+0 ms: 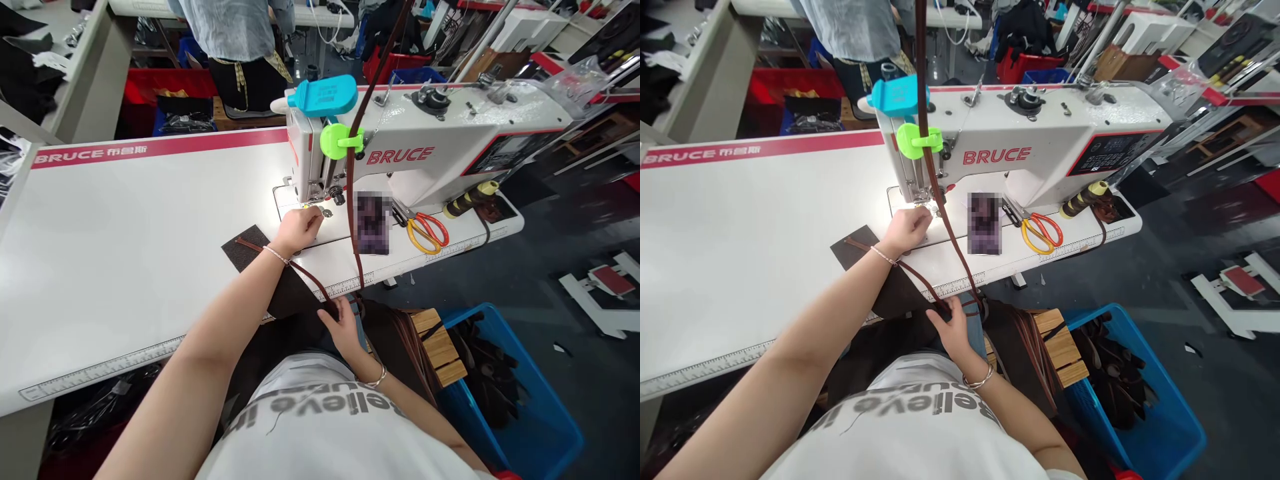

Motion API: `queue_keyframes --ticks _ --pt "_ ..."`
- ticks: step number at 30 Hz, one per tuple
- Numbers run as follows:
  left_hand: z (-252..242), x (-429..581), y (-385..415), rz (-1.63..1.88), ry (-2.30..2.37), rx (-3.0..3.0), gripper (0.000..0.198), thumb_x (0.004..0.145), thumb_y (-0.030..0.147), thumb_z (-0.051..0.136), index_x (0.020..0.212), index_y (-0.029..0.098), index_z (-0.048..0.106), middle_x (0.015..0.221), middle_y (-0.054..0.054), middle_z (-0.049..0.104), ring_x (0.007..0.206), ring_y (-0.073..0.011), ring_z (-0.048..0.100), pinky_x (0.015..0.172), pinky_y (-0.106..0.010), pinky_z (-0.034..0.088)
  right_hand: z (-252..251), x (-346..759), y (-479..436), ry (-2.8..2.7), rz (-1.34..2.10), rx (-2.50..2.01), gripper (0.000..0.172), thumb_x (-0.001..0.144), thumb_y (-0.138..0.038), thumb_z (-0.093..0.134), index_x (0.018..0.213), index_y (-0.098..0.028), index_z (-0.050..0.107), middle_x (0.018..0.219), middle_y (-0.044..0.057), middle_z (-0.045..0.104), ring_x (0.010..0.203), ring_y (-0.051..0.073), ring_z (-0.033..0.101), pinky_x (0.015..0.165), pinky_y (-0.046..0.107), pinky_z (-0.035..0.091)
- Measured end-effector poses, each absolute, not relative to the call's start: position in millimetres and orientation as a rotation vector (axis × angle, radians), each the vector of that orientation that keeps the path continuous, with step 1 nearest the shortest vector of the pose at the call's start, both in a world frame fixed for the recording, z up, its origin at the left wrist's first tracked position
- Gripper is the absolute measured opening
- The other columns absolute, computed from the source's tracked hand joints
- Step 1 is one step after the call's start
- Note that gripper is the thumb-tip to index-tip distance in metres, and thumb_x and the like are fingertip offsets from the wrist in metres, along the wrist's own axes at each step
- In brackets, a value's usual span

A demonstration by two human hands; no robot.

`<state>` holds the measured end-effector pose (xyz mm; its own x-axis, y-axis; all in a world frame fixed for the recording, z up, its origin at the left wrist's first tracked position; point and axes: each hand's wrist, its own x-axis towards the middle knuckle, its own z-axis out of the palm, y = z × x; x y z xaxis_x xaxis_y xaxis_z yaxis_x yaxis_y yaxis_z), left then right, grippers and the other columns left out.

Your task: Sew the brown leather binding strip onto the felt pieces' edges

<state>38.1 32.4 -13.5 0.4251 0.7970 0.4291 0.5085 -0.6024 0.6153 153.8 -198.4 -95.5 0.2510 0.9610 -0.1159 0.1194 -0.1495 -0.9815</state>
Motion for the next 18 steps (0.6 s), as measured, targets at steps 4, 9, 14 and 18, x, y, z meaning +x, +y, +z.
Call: queue_keyframes --ticks 4,9,14,18 --pt "-9 39 30 0.939 1.174 2.306 0.019 0.085 0.025 0.044 0.069 0.021 0.054 0.057 -0.003 0.055 0.054 -0.0186 0.051 0.056 -0.029 0.034 -87 141 -197 -1.194 1.293 -1.375 0.035 0.086 -0.042 0.062 0.114 -0.02 0.064 0.108 0.008 0.072 0.101 0.021 0.068 0.091 0.037 0.055" --pt "2 34 28 0.773 1.227 2.348 0.024 0.089 0.028 0.04 0.071 0.02 0.054 0.065 -0.006 0.061 0.06 -0.0208 0.055 0.056 -0.03 0.033 -62 129 -197 -1.697 1.469 -1.391 0.028 0.096 -0.03 0.045 0.101 -0.015 0.068 0.096 0.007 0.072 0.09 0.017 0.066 0.082 0.026 0.05" --pt "21 24 23 0.636 1.275 2.375 0.024 0.089 0.03 0.04 0.076 0.019 0.058 0.071 -0.007 0.064 0.065 -0.0224 0.058 0.057 -0.031 0.035 -45 110 -179 -2.52 1.486 -1.174 0.029 0.096 -0.029 0.044 0.106 -0.014 0.067 0.103 0.011 0.072 0.091 0.021 0.067 0.08 0.028 0.048" --pt "37 17 14 0.542 1.278 2.358 0.025 0.09 0.028 0.039 0.075 0.019 0.058 0.068 -0.005 0.062 0.063 -0.0191 0.057 0.056 -0.029 0.035 -47 84 -160 -2.878 1.471 -1.14 0.032 0.093 -0.022 0.041 0.109 -0.011 0.066 0.109 0.016 0.07 0.09 0.023 0.068 0.072 0.029 0.05"
